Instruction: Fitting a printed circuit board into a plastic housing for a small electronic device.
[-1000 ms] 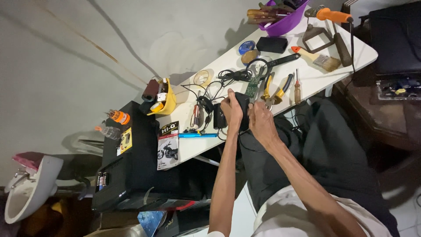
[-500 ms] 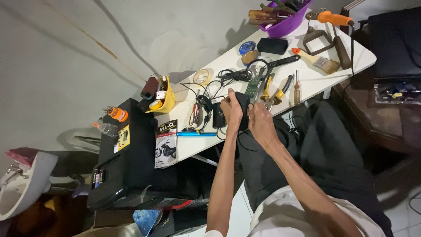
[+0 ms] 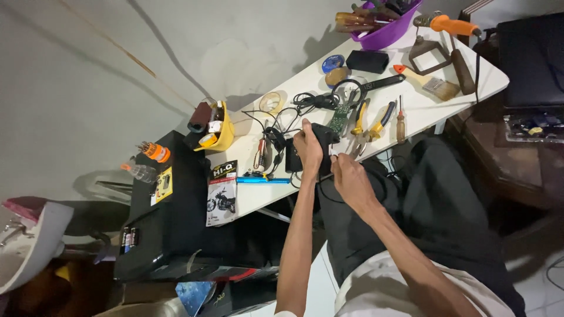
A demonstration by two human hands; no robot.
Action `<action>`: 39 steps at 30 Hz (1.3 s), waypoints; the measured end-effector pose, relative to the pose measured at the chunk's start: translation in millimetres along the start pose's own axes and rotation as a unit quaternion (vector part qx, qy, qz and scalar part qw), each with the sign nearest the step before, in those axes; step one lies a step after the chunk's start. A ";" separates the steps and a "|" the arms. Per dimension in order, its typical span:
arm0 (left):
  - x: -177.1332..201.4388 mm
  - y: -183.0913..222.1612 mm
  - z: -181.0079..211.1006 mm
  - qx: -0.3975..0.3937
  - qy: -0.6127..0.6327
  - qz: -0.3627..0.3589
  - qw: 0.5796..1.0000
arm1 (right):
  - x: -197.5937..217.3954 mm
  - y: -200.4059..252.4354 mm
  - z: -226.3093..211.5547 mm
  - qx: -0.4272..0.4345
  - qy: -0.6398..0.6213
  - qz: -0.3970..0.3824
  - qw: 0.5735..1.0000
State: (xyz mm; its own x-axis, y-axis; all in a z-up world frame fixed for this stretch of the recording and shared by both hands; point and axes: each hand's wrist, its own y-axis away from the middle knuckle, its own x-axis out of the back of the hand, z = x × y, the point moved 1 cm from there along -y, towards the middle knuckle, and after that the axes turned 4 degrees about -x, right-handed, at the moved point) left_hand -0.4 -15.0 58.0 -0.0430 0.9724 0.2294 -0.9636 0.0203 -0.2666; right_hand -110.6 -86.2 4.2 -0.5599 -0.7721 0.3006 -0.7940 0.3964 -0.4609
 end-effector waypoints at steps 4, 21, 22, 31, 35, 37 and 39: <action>1.6 -1.8 -14.2 -0.011 0.030 -0.011 0.999 | 21.2 1.7 5.5 -0.010 0.042 -0.040 0.998; -0.9 24.7 9.2 -0.298 0.039 -0.165 0.939 | 131.0 -20.1 -29.4 -0.018 0.100 -0.233 0.967; 0.3 25.6 13.4 -0.297 0.038 -0.165 0.940 | 130.0 -20.0 -30.8 -0.019 0.100 -0.235 0.967; 0.4 24.9 6.0 -0.329 0.019 -0.173 0.928 | 128.5 -18.8 -38.1 -0.005 0.100 -0.234 0.967; 0.2 24.7 5.5 -0.341 0.025 -0.167 0.925 | 125.7 -17.9 -34.2 0.014 0.121 -0.234 0.965; 0.3 24.4 4.9 -0.344 0.027 -0.162 0.925 | 124.1 -17.7 -30.6 0.007 0.119 -0.234 0.965; 1.0 23.5 3.1 -0.350 0.021 -0.165 0.922 | 123.1 -17.5 -28.2 0.014 0.122 -0.231 0.965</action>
State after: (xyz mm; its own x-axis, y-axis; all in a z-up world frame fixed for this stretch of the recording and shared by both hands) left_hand -23.9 -14.3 54.8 0.2468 0.8944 0.3729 -0.5158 0.4471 -0.7308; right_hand -172.3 -174.2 72.9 -0.1892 -0.7224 0.6651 -0.9675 0.0212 -0.2521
